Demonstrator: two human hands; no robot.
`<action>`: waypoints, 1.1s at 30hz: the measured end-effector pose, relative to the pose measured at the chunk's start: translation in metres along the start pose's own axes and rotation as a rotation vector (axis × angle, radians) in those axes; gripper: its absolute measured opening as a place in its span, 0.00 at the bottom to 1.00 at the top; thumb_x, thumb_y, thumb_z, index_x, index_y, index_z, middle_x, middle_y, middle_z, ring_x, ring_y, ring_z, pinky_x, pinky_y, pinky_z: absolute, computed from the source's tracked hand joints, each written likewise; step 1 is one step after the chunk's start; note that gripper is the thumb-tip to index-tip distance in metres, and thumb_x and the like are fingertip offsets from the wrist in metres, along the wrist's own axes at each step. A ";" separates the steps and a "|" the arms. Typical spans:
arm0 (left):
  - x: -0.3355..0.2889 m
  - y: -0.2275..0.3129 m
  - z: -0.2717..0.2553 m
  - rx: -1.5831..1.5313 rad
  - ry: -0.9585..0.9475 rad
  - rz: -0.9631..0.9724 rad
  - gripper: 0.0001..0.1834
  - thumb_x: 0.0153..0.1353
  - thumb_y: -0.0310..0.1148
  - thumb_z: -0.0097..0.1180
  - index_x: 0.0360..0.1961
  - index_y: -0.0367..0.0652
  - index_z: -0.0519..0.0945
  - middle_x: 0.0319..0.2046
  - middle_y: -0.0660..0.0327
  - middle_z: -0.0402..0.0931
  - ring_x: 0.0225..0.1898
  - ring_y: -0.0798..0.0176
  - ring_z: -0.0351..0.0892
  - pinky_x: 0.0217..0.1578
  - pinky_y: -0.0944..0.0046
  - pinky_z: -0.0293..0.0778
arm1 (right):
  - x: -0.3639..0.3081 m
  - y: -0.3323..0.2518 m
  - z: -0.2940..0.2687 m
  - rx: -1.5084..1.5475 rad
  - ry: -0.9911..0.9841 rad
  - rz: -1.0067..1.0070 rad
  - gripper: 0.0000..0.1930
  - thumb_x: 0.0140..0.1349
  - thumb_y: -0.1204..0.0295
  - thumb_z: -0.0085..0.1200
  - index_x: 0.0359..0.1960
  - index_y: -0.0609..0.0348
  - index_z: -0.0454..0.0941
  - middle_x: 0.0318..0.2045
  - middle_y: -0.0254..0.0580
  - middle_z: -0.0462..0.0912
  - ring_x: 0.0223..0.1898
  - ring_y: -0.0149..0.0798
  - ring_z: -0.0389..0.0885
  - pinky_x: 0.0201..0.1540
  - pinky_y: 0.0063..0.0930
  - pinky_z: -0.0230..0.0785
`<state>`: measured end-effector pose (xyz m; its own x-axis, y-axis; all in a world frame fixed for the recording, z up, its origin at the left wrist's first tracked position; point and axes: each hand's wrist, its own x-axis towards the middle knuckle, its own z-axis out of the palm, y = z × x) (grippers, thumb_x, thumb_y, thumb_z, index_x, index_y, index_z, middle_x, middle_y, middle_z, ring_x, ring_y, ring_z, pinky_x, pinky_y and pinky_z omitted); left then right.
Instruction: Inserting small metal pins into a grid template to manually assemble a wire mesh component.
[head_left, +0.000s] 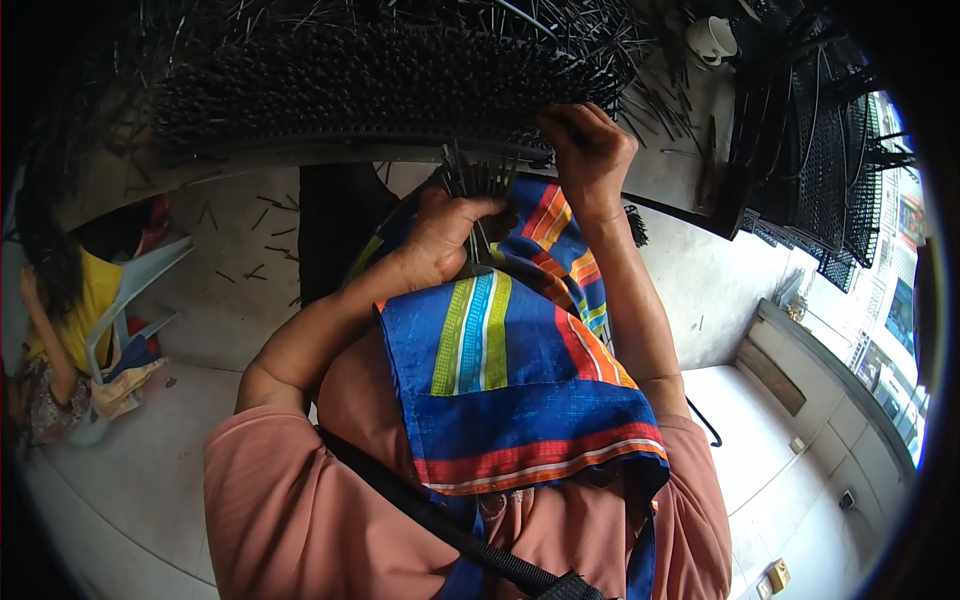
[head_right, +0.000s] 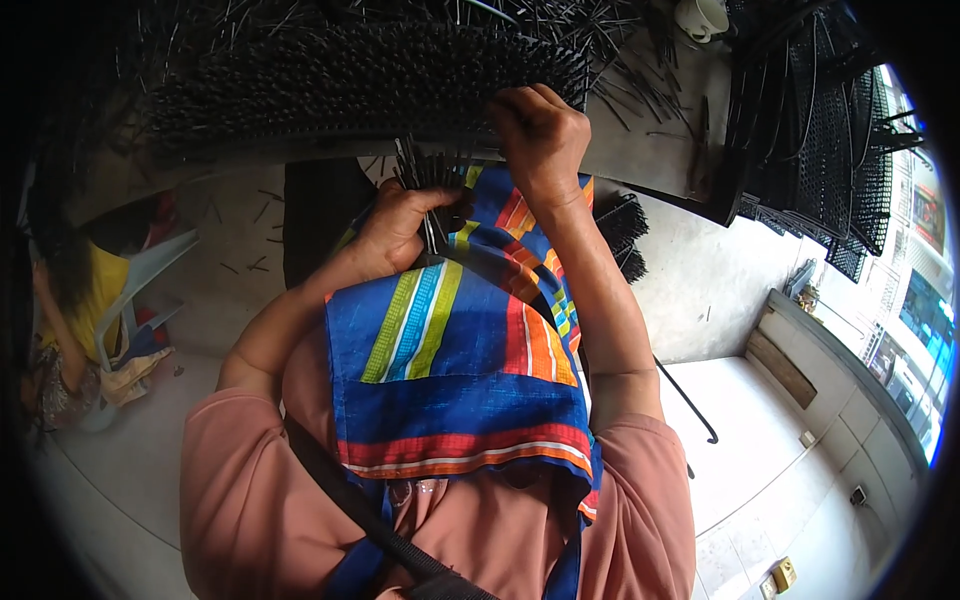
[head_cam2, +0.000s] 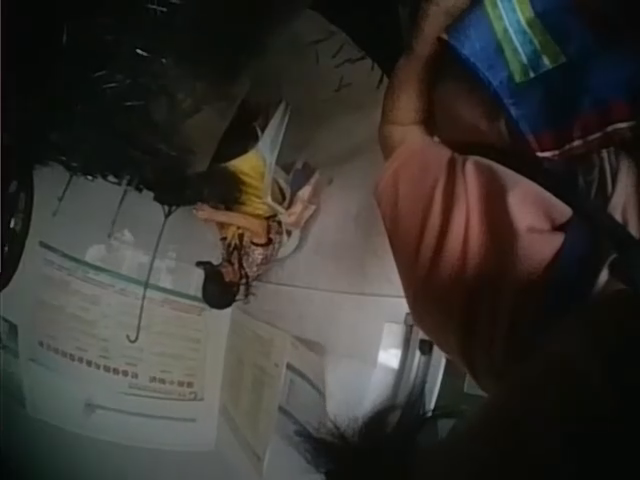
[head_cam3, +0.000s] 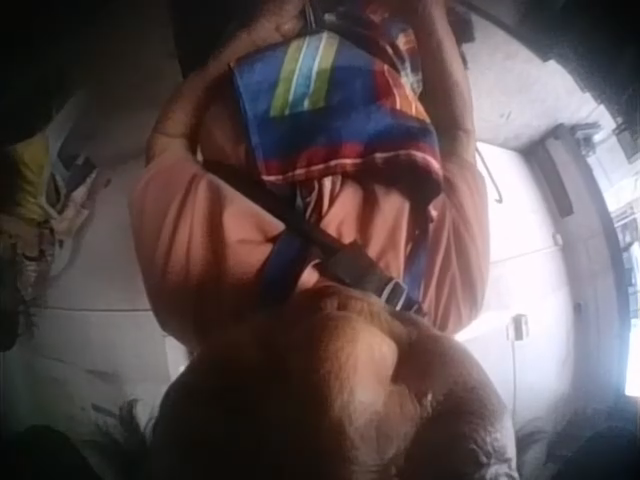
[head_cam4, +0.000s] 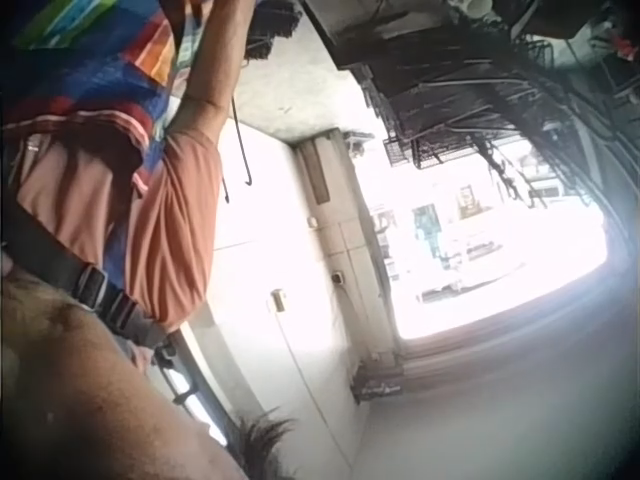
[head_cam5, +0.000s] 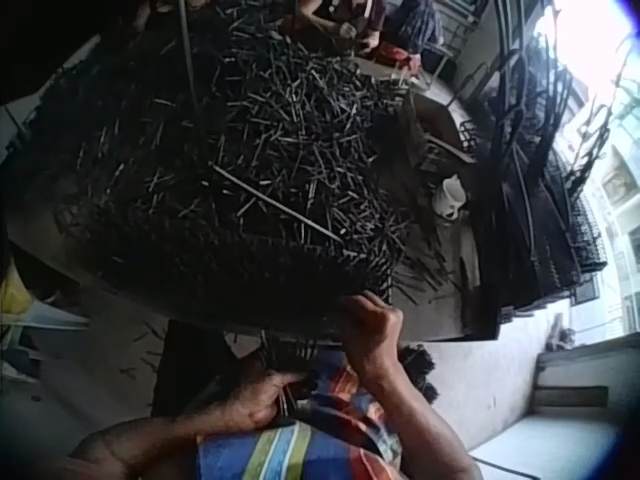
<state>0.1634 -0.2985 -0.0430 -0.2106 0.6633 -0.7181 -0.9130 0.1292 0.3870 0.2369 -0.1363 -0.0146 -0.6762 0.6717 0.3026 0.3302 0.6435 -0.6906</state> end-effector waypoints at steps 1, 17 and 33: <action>0.000 0.001 0.001 -0.001 0.000 0.002 0.09 0.52 0.15 0.57 0.37 0.29 0.79 0.32 0.49 0.80 0.31 0.54 0.83 0.33 0.59 0.81 | 0.000 0.000 -0.001 0.001 0.000 -0.002 0.05 0.48 0.80 0.62 0.29 0.64 0.82 0.22 0.40 0.80 0.22 0.28 0.77 0.26 0.20 0.67; -0.008 0.005 0.023 0.091 -0.100 0.007 0.11 0.52 0.15 0.57 0.38 0.32 0.79 0.32 0.52 0.81 0.31 0.57 0.83 0.34 0.59 0.82 | -0.033 -0.011 -0.021 0.587 -0.373 0.739 0.05 0.52 0.77 0.60 0.29 0.67 0.81 0.20 0.32 0.78 0.23 0.23 0.73 0.26 0.19 0.64; 0.006 -0.008 0.007 0.111 0.086 -0.033 0.07 0.51 0.15 0.55 0.33 0.28 0.79 0.31 0.48 0.81 0.27 0.54 0.83 0.29 0.57 0.82 | -0.023 0.022 -0.012 0.337 0.159 0.080 0.05 0.49 0.86 0.61 0.28 0.68 0.80 0.28 0.34 0.79 0.29 0.23 0.75 0.34 0.14 0.67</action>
<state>0.1718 -0.2904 -0.0462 -0.2142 0.5926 -0.7765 -0.8765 0.2343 0.4206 0.2679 -0.1334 -0.0292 -0.5375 0.7808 0.3185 0.1250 0.4473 -0.8856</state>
